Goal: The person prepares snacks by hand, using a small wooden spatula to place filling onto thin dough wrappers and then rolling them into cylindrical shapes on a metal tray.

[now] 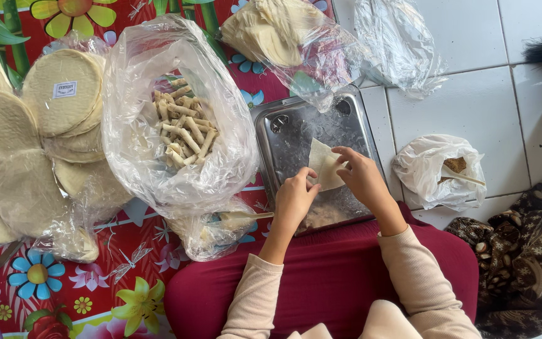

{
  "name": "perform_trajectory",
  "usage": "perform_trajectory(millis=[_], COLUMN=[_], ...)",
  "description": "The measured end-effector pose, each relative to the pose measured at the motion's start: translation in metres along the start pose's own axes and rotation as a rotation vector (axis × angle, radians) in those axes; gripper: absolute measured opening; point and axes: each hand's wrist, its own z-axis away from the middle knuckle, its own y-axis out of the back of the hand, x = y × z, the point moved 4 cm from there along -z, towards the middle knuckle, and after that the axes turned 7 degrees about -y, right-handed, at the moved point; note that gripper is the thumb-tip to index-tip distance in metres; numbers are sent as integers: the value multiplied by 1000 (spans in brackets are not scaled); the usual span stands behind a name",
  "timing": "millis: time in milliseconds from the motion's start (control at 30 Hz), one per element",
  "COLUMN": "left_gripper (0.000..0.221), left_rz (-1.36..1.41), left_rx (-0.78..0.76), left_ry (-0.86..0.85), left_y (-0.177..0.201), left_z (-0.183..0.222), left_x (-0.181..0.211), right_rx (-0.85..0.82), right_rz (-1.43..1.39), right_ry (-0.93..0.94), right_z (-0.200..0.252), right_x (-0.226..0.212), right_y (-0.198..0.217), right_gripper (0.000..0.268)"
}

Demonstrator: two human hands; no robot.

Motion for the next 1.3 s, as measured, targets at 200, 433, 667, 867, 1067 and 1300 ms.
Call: perform_trajectory(millis=[200, 433, 667, 867, 1067, 1300], left_gripper=[21, 26, 31, 31, 35, 32], left_rz=[-137, -215, -387, -384, -323, -143], left_rx=[54, 175, 236, 234, 247, 215], left_ry=[-44, -146, -249, -235, -233, -165], left_y=[1, 2, -1, -4, 8, 29], left_z=[0, 2, -1, -6, -4, -2], left_x=[3, 5, 5, -2, -2, 10], right_rx=[73, 15, 148, 107, 301, 592], right_rz=[173, 148, 372, 254, -152, 368], right_ry=[145, 12, 167, 21, 46, 578], right_z=[4, 0, -3, -14, -96, -257], right_x=[-11, 1, 6, 30, 91, 78], right_y=[1, -4, -9, -2, 40, -5], right_gripper=[59, 52, 20, 15, 19, 42])
